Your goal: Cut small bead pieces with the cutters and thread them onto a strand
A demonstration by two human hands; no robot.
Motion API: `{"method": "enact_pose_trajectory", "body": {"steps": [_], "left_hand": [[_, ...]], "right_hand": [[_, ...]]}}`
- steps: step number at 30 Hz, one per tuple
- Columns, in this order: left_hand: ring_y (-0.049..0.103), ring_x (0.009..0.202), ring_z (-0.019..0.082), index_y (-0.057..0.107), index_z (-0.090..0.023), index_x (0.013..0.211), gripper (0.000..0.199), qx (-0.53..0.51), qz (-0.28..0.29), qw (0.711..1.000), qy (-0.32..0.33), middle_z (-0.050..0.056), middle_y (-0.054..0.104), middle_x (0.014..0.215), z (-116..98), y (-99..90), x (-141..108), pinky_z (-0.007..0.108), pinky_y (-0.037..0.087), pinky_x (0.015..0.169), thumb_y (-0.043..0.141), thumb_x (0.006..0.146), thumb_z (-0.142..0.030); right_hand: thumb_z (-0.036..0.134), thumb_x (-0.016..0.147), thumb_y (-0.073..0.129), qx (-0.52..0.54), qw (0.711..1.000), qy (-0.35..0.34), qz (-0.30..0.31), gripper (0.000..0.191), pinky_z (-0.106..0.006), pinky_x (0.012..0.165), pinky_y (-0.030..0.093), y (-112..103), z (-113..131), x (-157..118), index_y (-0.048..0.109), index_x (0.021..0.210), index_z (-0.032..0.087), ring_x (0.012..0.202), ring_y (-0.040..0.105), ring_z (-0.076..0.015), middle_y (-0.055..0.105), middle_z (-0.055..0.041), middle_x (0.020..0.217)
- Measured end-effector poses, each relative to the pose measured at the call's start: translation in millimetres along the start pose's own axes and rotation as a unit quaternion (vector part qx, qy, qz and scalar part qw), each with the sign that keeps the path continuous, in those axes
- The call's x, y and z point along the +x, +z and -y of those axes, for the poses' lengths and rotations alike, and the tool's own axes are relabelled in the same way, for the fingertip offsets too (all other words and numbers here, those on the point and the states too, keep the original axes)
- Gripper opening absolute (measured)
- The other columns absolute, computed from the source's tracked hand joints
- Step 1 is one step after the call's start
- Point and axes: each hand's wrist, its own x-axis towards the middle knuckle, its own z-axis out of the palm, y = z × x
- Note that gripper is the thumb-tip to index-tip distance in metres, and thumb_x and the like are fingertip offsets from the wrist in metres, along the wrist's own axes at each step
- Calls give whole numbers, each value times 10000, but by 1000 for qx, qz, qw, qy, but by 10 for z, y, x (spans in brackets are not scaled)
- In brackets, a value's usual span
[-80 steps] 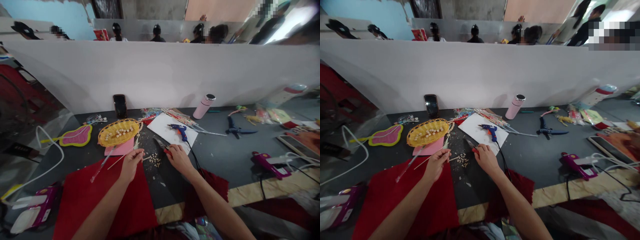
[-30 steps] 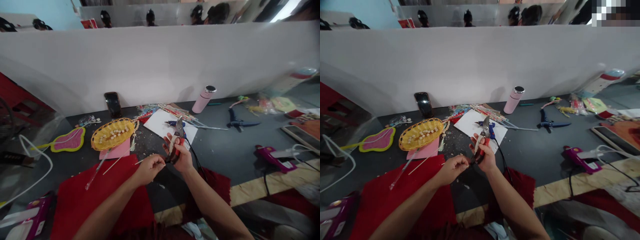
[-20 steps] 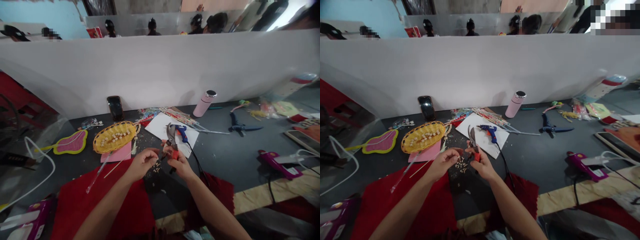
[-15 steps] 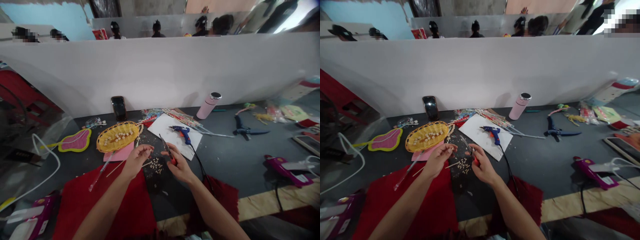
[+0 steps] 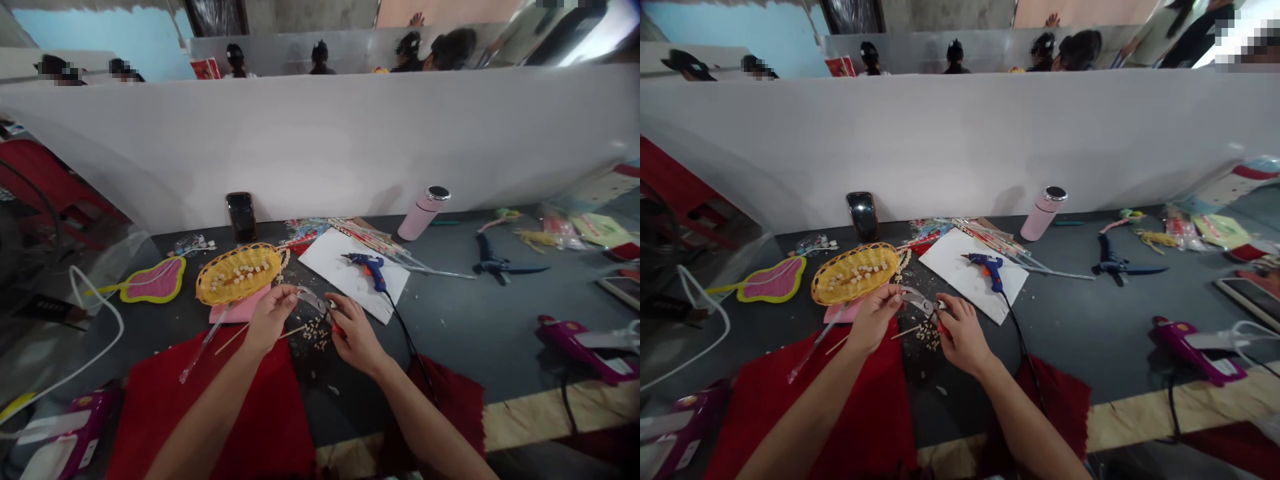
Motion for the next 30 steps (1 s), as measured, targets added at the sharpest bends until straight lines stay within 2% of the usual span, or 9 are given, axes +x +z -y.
{"method": "enact_pose_trajectory", "body": {"steps": [5, 15, 21, 26, 28, 30], "left_hand": [[505, 706, 132, 620, -163, 856, 177, 36, 5, 999, -6, 1, 588, 757, 27, -6, 14, 225, 397, 668, 584, 804, -327], [559, 844, 174, 618, -170, 833, 153, 89, 2, 995, 46, 43, 615, 872, 33, 0, 34, 269, 427, 780, 546, 820, -304], [561, 848, 173, 619, -181, 836, 121, 139, 5, 986, 87, 44, 614, 883, -8, -17, 35, 278, 432, 783, 529, 830, -263], [558, 807, 164, 616, -186, 841, 109, 176, -7, 979, 97, 37, 618, 852, -18, -45, 40, 267, 431, 752, 527, 832, -248], [557, 795, 164, 615, -188, 837, 105, 191, -11, 976, 101, 33, 619, 840, -17, -53, 41, 267, 428, 744, 525, 832, -243], [560, 809, 168, 614, -188, 832, 105, 204, -13, 973, 110, 34, 622, 848, -12, -54, 41, 274, 425, 755, 522, 832, -239]], "right_hand": [[81, 720, 478, -9, 1000, -1, 4, 283, -463, 934, 392, 6, 18, -4, 568, 967, 184, 1159, 433, -269, 457, -125, 1301], [90, 754, 475, -28, 1000, 2, 12, 266, -462, 915, 401, -3, 52, -6, 569, 983, 187, 1147, 441, -275, 454, -118, 1311], [94, 753, 480, -32, 999, 0, 17, 262, -463, 897, 417, -7, 49, -2, 569, 977, 197, 1120, 461, -273, 476, -115, 1287], [81, 722, 500, -23, 999, 3, 25, 214, -455, 897, 421, 11, 15, -5, 548, 893, 201, 1087, 486, -266, 509, -108, 1255], [72, 698, 509, -7, 1000, 5, 16, 280, -450, 895, 425, 24, 2, -11, 532, 946, 199, 1077, 499, -263, 516, -113, 1250], [68, 674, 513, 7, 1000, 9, 5, 463, -447, 897, 430, 44, -3, -17, 478, 1122, 183, 1079, 503, -265, 512, -127, 1256]]}}
